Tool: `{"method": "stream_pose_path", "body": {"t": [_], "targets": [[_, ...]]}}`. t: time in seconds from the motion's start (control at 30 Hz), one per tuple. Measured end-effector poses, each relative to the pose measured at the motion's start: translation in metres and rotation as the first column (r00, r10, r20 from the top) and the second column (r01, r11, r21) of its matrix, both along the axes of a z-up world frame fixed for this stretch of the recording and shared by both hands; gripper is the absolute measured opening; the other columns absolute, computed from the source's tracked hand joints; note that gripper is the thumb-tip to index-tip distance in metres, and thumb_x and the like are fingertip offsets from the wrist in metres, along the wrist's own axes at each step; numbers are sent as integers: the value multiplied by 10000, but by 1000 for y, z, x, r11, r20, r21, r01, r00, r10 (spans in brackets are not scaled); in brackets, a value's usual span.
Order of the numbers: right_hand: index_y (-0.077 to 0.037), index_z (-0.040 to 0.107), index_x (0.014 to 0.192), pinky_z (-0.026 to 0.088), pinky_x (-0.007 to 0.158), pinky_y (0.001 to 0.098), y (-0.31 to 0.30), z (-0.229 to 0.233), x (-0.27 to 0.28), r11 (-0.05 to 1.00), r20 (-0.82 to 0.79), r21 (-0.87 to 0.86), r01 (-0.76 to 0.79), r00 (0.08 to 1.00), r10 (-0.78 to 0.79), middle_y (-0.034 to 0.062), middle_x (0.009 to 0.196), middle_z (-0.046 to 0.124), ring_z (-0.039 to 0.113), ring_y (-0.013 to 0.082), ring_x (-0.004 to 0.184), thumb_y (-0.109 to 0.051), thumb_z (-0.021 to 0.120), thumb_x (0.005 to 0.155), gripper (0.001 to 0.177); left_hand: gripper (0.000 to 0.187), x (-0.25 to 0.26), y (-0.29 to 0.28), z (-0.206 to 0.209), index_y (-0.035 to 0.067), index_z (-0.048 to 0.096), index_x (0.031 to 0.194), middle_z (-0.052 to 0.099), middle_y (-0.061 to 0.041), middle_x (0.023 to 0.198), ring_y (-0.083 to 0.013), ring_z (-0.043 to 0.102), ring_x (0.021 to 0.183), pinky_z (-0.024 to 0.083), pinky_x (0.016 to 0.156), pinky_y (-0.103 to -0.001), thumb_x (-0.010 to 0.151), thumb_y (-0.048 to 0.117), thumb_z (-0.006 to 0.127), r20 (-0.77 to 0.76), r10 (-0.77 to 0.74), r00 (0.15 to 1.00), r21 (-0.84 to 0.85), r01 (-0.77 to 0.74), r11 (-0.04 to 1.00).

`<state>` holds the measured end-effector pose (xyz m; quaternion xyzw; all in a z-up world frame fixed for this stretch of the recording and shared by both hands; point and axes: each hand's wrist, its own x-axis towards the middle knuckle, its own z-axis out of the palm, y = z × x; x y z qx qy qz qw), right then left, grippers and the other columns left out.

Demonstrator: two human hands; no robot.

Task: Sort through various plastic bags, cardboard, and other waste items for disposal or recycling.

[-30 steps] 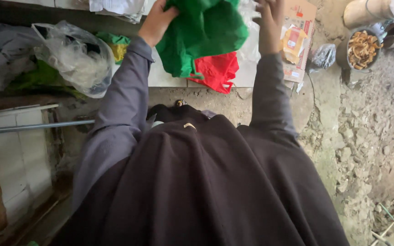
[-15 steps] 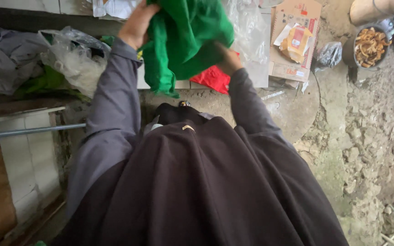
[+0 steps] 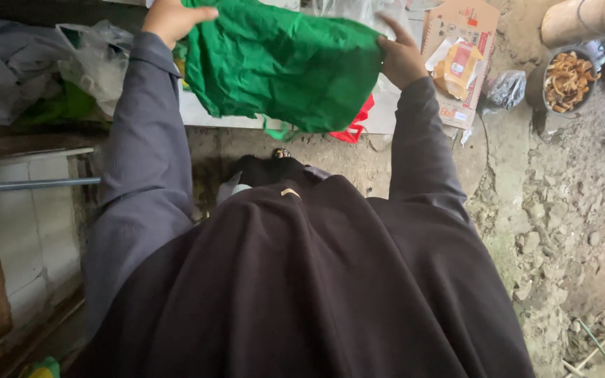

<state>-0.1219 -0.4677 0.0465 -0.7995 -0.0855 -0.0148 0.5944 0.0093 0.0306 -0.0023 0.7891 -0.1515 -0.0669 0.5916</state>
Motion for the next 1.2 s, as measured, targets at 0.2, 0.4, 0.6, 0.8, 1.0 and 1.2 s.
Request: {"method": "stream_pose_path", "body": {"t": [0.2, 0.4, 0.6, 0.8, 1.0, 1.2], "targets": [[0, 623, 1392, 481, 1012, 436, 12, -16, 5, 939, -314, -288, -187, 945, 92, 263, 1215, 602, 588, 349, 1140, -335, 870, 843, 689, 607, -10, -13, -13, -7, 644, 1260, 658, -234, 1229, -419, 605, 1153, 477, 950, -476, 763, 207, 919, 277, -137, 951, 401, 15, 916], [-63, 791, 1180, 476, 1058, 450, 17, -40, 5, 650, -110, -743, -161, 987, 118, 211, 1115, 680, 527, 404, 1251, -280, 863, 745, 491, 343, -10, -19, -24, 87, 705, 1109, 652, -203, 1181, -461, 577, 1133, 472, 921, -536, 799, 114, 850, 495, -24, 869, 487, -254, 836], [-112, 697, 1288, 562, 1037, 366, 45, 25, 4, 934, -446, -335, -121, 894, -44, 148, 1202, 749, 718, 262, 1129, -256, 761, 836, 478, 382, -6, -19, -43, 138, 696, 1201, 633, -187, 1236, -430, 546, 1196, 428, 989, -595, 896, 299, 860, 538, 92, 838, 548, -430, 717], [-32, 702, 1217, 502, 1142, 413, 116, 81, -21, 900, 104, -270, -343, 919, 382, 130, 1533, 587, 612, 315, 1361, 42, 658, 811, 415, 809, -27, -70, -15, 34, 409, 1485, 331, -241, 1575, -440, 300, 1462, 260, 1176, -649, 975, 576, 728, -604, 277, 747, -194, -476, 858], [-14, 630, 1045, 530, 1041, 421, 174, 96, -50, 710, 60, -444, -547, 772, 633, 134, 1564, 511, 588, 367, 1326, 53, 711, 723, 339, 668, -53, -142, -30, 70, 590, 1427, 619, -163, 1422, -297, 626, 1210, 477, 983, -538, 922, 496, 686, -714, -575, 399, -688, -248, 682], [-13, 610, 989, 536, 989, 453, 172, 99, -63, 654, 89, -508, -561, 721, 688, 155, 1520, 514, 610, 400, 1238, -6, 757, 691, 333, 403, -26, -148, -79, -20, 621, 1336, 745, -130, 1188, -250, 772, 981, 635, 933, -435, 993, 164, 726, -703, -582, 408, -700, -253, 668]]}}
